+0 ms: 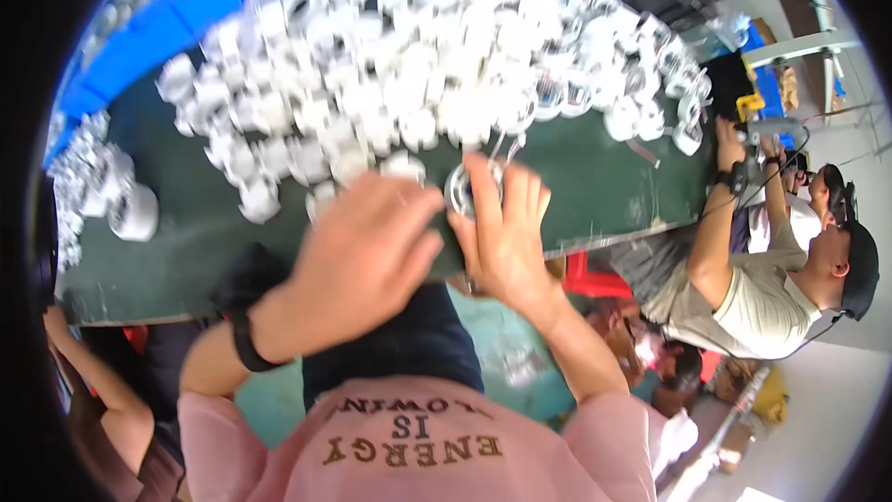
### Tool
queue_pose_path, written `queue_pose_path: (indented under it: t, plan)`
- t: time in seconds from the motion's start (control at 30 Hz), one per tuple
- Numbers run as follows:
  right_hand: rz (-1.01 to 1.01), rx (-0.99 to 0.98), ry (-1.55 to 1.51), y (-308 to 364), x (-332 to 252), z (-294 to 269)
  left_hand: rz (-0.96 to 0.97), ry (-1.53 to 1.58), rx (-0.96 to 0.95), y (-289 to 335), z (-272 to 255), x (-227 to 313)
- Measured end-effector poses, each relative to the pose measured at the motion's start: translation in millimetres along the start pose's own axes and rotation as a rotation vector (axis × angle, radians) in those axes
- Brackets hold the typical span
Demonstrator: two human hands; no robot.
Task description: Assembling plastic housings and components for LED lights at a manufacturing workbench.
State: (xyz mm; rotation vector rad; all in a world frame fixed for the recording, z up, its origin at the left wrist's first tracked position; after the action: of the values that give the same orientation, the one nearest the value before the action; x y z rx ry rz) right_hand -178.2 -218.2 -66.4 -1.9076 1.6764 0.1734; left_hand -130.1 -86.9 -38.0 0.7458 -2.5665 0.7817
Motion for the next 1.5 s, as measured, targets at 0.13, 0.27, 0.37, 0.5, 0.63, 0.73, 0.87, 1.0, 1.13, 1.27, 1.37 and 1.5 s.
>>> queue_pose_path:
  t: [0.13,0.27,0.37,0.5,0.63,0.73,0.87,1.0,1.13,1.27,1.37,1.5]
  plan:
    - [-0.067,-0.011,-0.115,-14,-1,-15,-0.042,0.031,0.02,-2,-7,16]
    - [-0.308,0.104,-0.185,-30,-64,-40,-0.202,0.075,-0.075,9,-28,2]
    - [-0.518,-0.139,-0.177,-42,-107,-21,-0.322,0.332,-0.188,20,-37,-11]
    - [-0.411,-0.103,-0.552,-105,-84,-34,-0.632,0.813,0.162,65,-50,-61]
    - [-0.333,0.08,0.121,-199,7,-19,-0.635,0.938,0.188,74,-65,-56]
    - [-0.31,-0.079,0.361,-233,41,4,-0.588,0.994,0.11,80,-60,-45]
    - [-0.312,-0.272,0.592,-243,55,22,-0.555,1.14,0.084,85,-51,-41]
    - [-0.241,-0.186,0.32,-240,51,5,-0.686,1.223,-0.001,87,-42,-45]
    - [-0.043,-0.023,-0.063,-229,61,-7,-0.66,1.151,-0.051,90,-35,-46]
    - [-0.001,0.123,-0.257,-216,65,-14,-0.617,1.141,-0.027,84,-33,-36]
    - [0.006,0.159,-0.549,-200,42,-18,-0.607,1.094,-0.011,82,-20,-46]
    - [0.168,-0.127,-1.058,-138,-23,-3,-0.683,1.066,0.265,76,-38,-47]
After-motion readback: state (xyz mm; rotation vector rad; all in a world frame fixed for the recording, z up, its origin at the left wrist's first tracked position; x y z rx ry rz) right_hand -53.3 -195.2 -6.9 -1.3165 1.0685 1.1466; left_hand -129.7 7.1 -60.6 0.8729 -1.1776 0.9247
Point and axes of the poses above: each hand's wrist, its own y-axis away from the middle knuckle, its own z-axis out of the palm, x = y × z, the point moved 7 cm from there along -y, towards the middle knuckle, and after that the axes turned 15 degrees about -y, right-handed, at the moved point
